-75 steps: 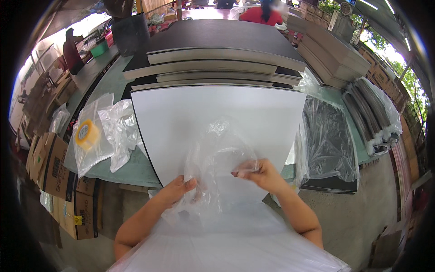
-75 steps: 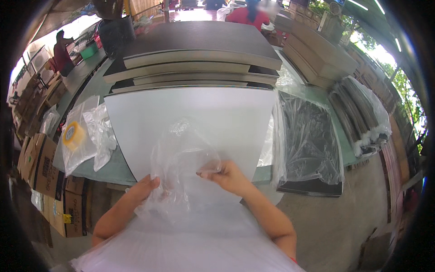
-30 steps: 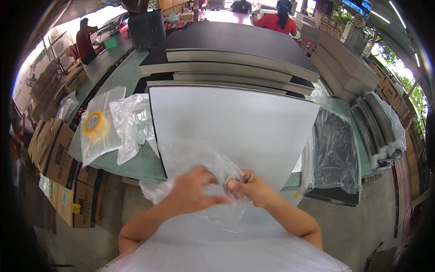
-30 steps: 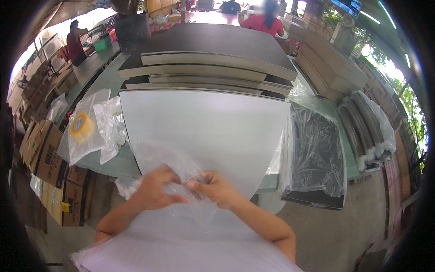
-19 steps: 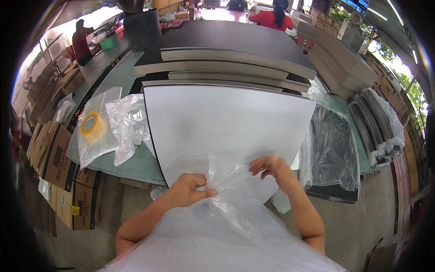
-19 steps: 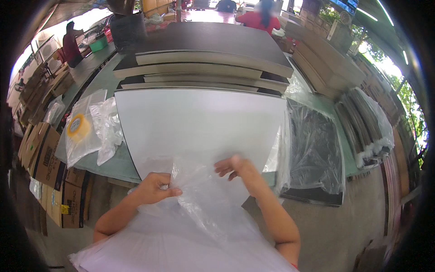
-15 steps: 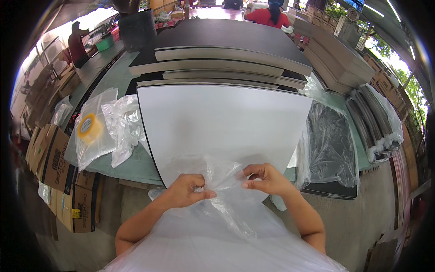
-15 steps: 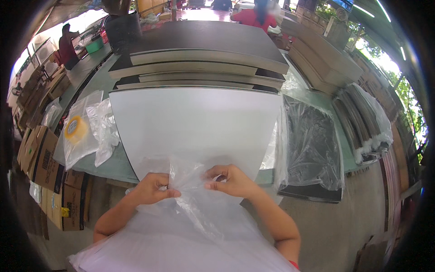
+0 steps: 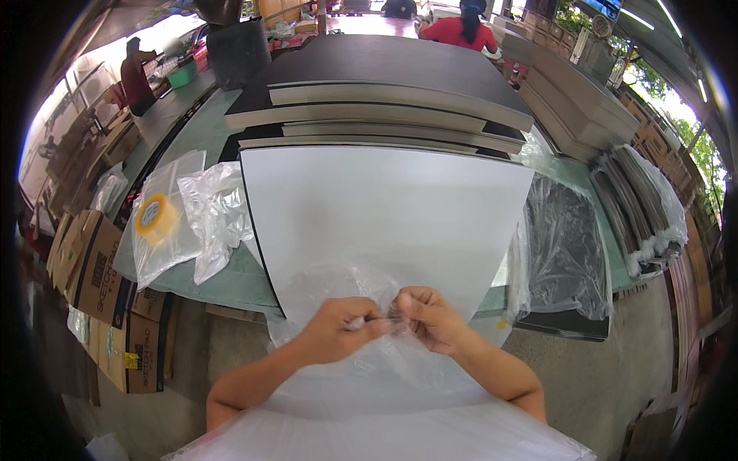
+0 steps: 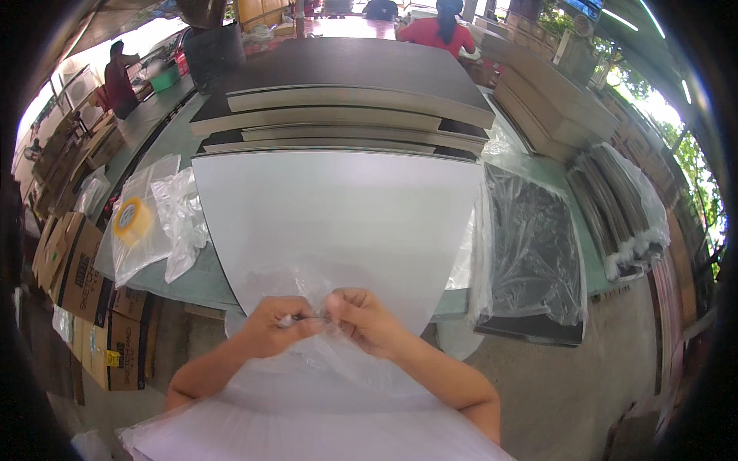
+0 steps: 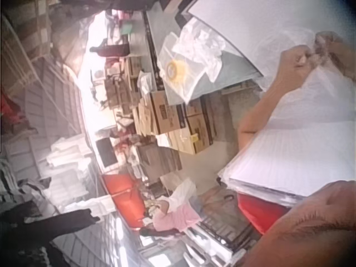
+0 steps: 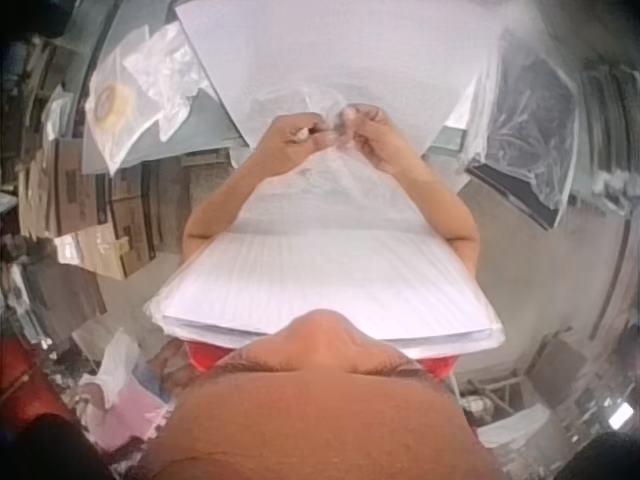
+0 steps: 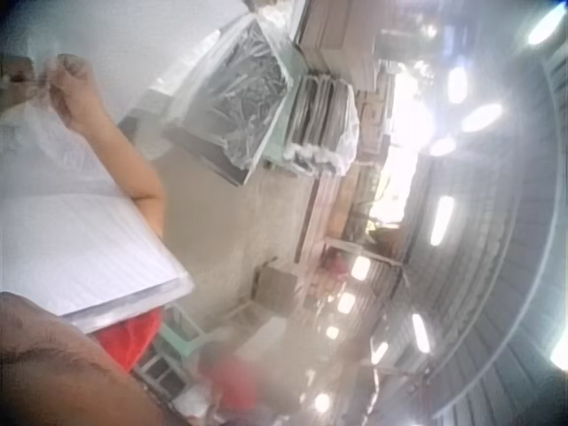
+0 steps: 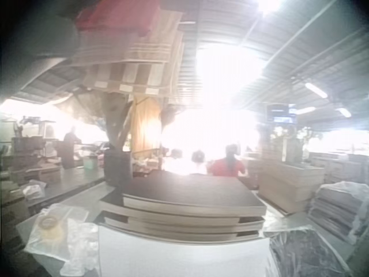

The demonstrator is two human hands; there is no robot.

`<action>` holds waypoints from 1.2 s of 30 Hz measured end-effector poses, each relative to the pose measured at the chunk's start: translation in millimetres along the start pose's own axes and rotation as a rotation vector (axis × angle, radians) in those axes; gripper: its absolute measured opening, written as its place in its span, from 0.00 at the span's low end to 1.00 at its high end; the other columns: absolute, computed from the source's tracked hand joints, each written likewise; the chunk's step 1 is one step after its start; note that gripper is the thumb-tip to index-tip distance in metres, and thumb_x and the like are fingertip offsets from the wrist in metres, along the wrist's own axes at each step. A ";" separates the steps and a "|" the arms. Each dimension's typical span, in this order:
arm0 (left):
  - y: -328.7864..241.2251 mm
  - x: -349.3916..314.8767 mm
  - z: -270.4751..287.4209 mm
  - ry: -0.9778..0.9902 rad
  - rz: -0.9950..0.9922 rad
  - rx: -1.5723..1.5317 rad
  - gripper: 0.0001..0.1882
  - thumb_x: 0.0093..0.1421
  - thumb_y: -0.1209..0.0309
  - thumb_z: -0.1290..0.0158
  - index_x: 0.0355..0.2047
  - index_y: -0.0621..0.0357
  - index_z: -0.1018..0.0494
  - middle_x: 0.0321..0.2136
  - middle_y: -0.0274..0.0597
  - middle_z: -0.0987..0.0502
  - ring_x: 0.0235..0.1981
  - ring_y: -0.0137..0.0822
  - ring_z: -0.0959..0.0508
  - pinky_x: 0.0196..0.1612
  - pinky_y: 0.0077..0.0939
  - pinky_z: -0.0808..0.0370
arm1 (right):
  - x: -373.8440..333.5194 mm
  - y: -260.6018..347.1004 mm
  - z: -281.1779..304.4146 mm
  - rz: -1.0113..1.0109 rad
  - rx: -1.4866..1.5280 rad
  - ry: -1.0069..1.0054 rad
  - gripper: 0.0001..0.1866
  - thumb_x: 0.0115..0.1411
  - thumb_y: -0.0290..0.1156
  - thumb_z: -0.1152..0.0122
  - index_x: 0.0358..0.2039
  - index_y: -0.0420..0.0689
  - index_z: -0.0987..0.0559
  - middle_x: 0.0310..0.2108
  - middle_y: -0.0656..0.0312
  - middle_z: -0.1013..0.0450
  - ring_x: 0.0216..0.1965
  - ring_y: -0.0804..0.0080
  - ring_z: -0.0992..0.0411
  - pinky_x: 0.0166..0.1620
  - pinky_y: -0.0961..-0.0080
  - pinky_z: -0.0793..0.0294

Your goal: The person wraps large rectangular panels with clear plastic film. They pull the film from a roll, cover the panel, and smooth the film over the surface. The person repeats this process for multiple panels, stacking the wrapped items on the table.

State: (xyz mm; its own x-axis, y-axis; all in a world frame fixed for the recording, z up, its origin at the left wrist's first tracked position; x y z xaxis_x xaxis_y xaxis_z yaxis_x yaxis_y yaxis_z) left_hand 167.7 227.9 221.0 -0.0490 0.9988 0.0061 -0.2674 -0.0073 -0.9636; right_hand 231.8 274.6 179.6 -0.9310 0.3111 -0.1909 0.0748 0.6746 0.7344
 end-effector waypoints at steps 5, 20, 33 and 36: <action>93.5 -64.1 162.5 -0.556 0.200 0.266 0.05 0.46 0.74 0.47 0.18 0.62 0.31 0.18 0.36 0.29 0.20 0.25 0.31 0.25 0.20 0.32 | -33.2 53.3 17.6 0.251 0.215 -0.003 0.12 0.50 0.33 0.43 0.16 0.45 0.34 0.21 0.65 0.34 0.22 0.77 0.37 0.26 0.82 0.38; -35.9 -5.4 -8.1 0.111 -0.162 0.035 0.09 0.54 0.66 0.51 0.27 0.60 0.33 0.17 0.37 0.31 0.21 0.24 0.30 0.22 0.25 0.36 | -33.7 72.2 -66.7 0.728 -1.533 0.251 0.09 0.47 0.29 0.43 0.30 0.44 0.29 0.43 0.54 0.34 0.50 0.65 0.39 0.46 0.68 0.35; -49.5 -41.3 -16.2 0.783 -0.160 -0.160 0.10 0.55 0.68 0.52 0.32 0.61 0.32 0.21 0.35 0.30 0.26 0.29 0.30 0.32 0.22 0.34 | -93.5 40.1 -101.9 -0.037 -0.236 0.960 0.20 0.57 0.43 0.57 0.28 0.35 0.28 0.25 0.58 0.30 0.28 0.65 0.31 0.33 0.72 0.33; -84.3 -49.9 -12.1 0.787 -0.342 -0.058 0.07 0.54 0.70 0.52 0.29 0.61 0.32 0.22 0.41 0.28 0.27 0.36 0.29 0.31 0.25 0.34 | -85.8 -49.7 -48.3 -0.632 -1.519 1.016 0.18 0.57 0.38 0.59 0.28 0.36 0.26 0.23 0.55 0.28 0.28 0.62 0.29 0.35 0.66 0.31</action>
State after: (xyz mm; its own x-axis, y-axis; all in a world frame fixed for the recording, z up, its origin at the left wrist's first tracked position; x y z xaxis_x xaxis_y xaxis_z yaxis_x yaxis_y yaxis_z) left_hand 204.3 179.3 298.6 0.7130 0.6886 0.1322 -0.0949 0.2816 -0.9548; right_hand 290.7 182.0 191.0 -0.5641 -0.5298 -0.6333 -0.1079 -0.7131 0.6927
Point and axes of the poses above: each hand's wrist, its own x-axis towards the middle knuckle, its own z-axis out of the back of the hand, y = z × x, the point moved 10 cm from there along x, towards the middle knuckle
